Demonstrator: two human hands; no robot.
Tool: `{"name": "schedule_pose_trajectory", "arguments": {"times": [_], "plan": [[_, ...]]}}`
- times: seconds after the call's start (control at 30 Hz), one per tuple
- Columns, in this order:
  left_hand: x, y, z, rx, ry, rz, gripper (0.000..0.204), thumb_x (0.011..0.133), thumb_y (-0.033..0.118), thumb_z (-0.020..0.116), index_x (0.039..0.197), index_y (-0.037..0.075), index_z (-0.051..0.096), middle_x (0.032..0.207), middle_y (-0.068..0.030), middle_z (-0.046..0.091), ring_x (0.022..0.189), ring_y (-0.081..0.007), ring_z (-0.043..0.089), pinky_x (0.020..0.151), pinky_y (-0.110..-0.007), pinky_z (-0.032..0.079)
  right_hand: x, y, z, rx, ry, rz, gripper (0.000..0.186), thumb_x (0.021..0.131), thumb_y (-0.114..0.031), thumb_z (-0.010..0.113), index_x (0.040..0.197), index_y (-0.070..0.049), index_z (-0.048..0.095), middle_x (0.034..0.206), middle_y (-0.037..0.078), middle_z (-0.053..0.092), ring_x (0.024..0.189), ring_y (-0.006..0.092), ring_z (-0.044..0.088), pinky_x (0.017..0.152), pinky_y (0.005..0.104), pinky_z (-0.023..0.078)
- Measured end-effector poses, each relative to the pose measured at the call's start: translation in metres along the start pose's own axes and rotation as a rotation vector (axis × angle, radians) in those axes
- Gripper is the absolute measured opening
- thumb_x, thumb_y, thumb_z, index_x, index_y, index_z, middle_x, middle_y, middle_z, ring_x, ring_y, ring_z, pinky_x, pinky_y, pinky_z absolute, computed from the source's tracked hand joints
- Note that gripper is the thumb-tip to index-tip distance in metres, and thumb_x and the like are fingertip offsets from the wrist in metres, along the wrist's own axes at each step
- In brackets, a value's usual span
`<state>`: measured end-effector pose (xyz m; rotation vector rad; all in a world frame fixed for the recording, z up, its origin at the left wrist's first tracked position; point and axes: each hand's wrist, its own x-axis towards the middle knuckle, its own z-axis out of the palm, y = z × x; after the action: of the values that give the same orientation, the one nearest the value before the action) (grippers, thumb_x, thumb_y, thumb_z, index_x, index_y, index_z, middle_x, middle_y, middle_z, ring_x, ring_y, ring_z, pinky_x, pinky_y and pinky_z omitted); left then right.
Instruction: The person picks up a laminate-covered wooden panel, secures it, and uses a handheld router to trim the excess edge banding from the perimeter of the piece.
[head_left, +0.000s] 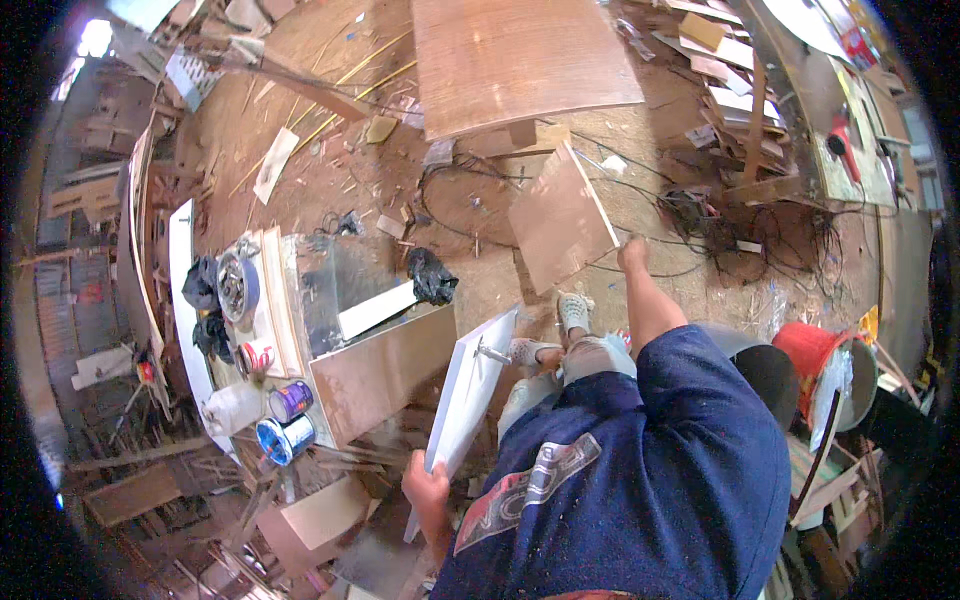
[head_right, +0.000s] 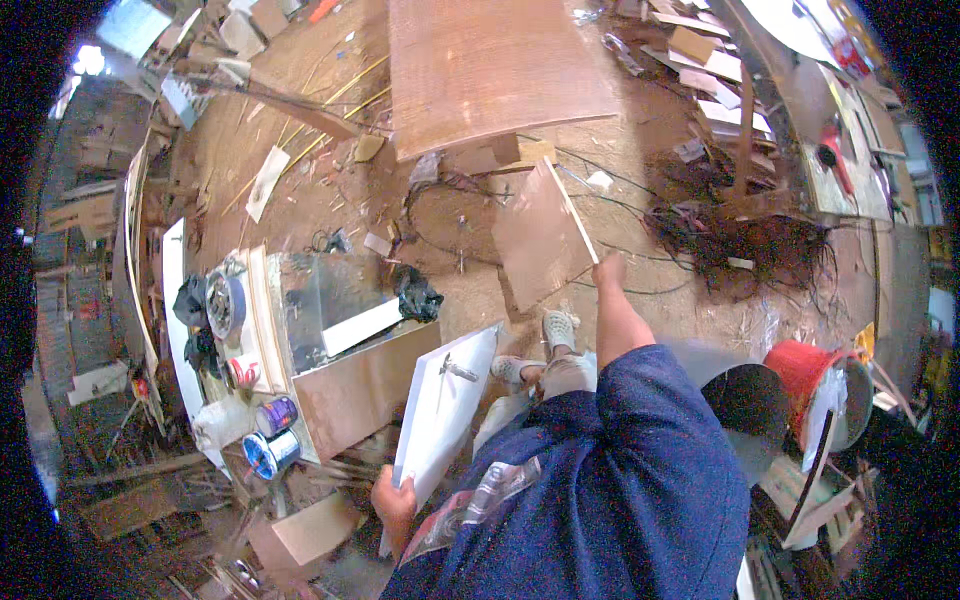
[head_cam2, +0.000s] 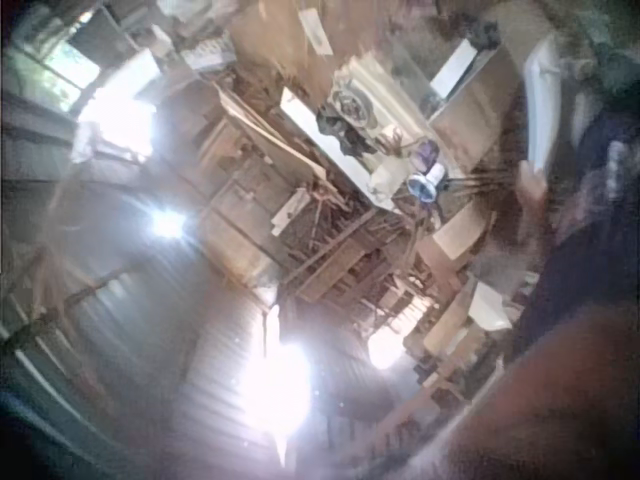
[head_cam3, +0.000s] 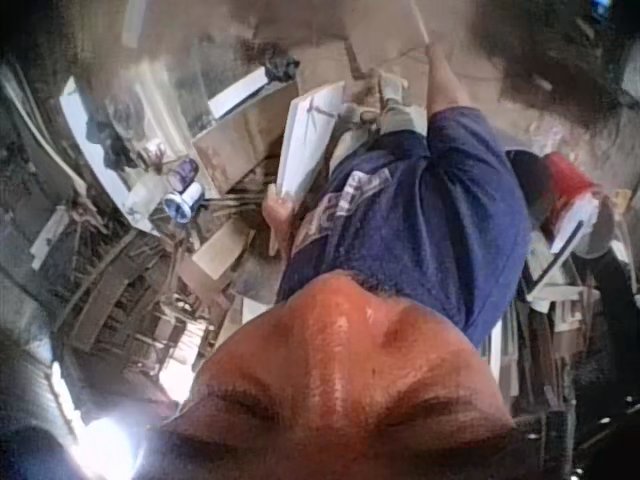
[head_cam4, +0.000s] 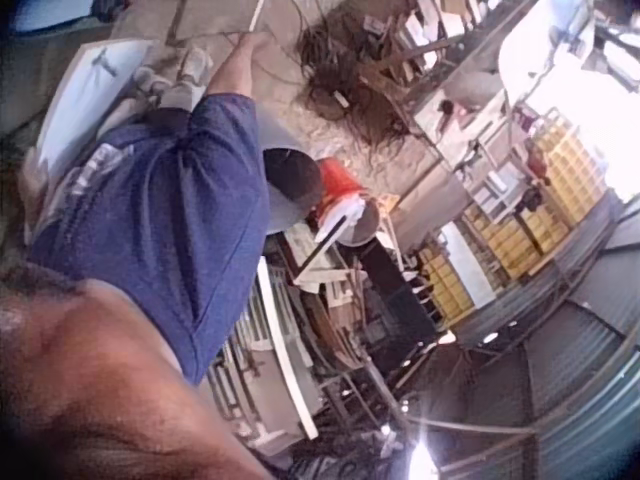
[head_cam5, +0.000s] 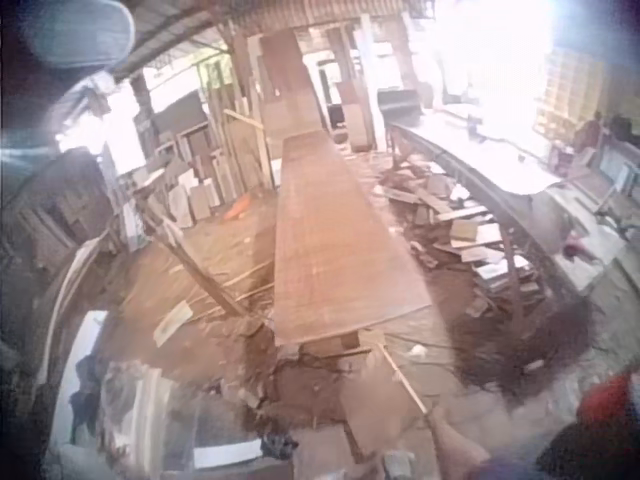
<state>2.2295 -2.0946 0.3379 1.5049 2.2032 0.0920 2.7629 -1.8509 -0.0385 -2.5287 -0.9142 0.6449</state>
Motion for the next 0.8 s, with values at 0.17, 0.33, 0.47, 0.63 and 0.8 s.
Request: {"name": "schedule_pose_trajectory", "arguments": {"times": [0.17, 0.33, 0.47, 0.63, 0.8], "plan": [[0.013, 0.047, 0.0, 0.074, 0.018, 0.089, 0.021, 0.081, 0.011, 0.076, 0.095, 0.004, 0.062, 0.086, -0.0231, 0.066, 0.085, -0.0501, 0.065, 0.074, -0.056, 0.05, -0.029, 0.08, -0.054, -0.162, 0.01, -0.004, 0.02, 0.083, -0.012, 0.072, 0.1, -0.001, 0.076, 0.1, 0.025, 0.075, 0.103, 0.0471, 0.072, 0.085, 0.054, 0.058], [0.033, 0.079, 0.001, 0.047, 0.061, 0.262, 0.017, 0.081, 0.01, 0.075, 0.095, 0.006, 0.064, 0.086, -0.0207, 0.067, 0.085, -0.0468, 0.066, 0.073, -0.054, 0.051, -0.103, 0.148, -0.101, -0.201, -0.132, 0.2, 0.022, 0.084, -0.008, 0.066, 0.101, -0.007, 0.079, 0.108, 0.023, 0.077, 0.103, 0.0452, 0.072, 0.092, 0.0502, 0.058], [0.064, 0.093, 0.014, -0.131, 0.024, 0.5, 0.016, 0.083, 0.015, 0.076, 0.094, 0.007, 0.067, 0.088, -0.0184, 0.068, 0.084, -0.0415, 0.068, 0.074, -0.051, 0.053, -0.159, 0.214, -0.111, -0.256, -0.177, 0.141, 0.018, 0.082, -0.01, 0.07, 0.097, -0.008, 0.08, 0.102, 0.02, 0.079, 0.099, 0.0426, 0.074, 0.089, 0.0486, 0.059], [0.118, 0.122, 0.06, -0.103, 0.03, 0.667, 0.022, 0.085, 0.02, 0.078, 0.095, 0.006, 0.065, 0.091, -0.0186, 0.069, 0.087, -0.0436, 0.068, 0.076, -0.052, 0.053, -0.24, 0.257, -0.124, -0.429, -0.257, 0.205, 0.021, 0.078, -0.026, 0.083, 0.089, -0.009, 0.08, 0.093, 0.019, 0.078, 0.091, 0.0365, 0.077, 0.081, 0.0459, 0.06], [0.169, 0.177, 0.109, -0.105, -0.039, 0.755, 0.022, 0.086, 0.02, 0.078, 0.093, 0.005, 0.063, 0.089, -0.0195, 0.07, 0.087, -0.0447, 0.068, 0.076, -0.054, 0.053, -0.352, 0.262, -0.166, -0.129, -0.403, 0.296, 0.041, 0.079, -0.049, 0.086, 0.085, -0.009, 0.081, 0.091, 0.02, 0.077, 0.09, 0.037, 0.076, 0.081, 0.0464, 0.059]]}}
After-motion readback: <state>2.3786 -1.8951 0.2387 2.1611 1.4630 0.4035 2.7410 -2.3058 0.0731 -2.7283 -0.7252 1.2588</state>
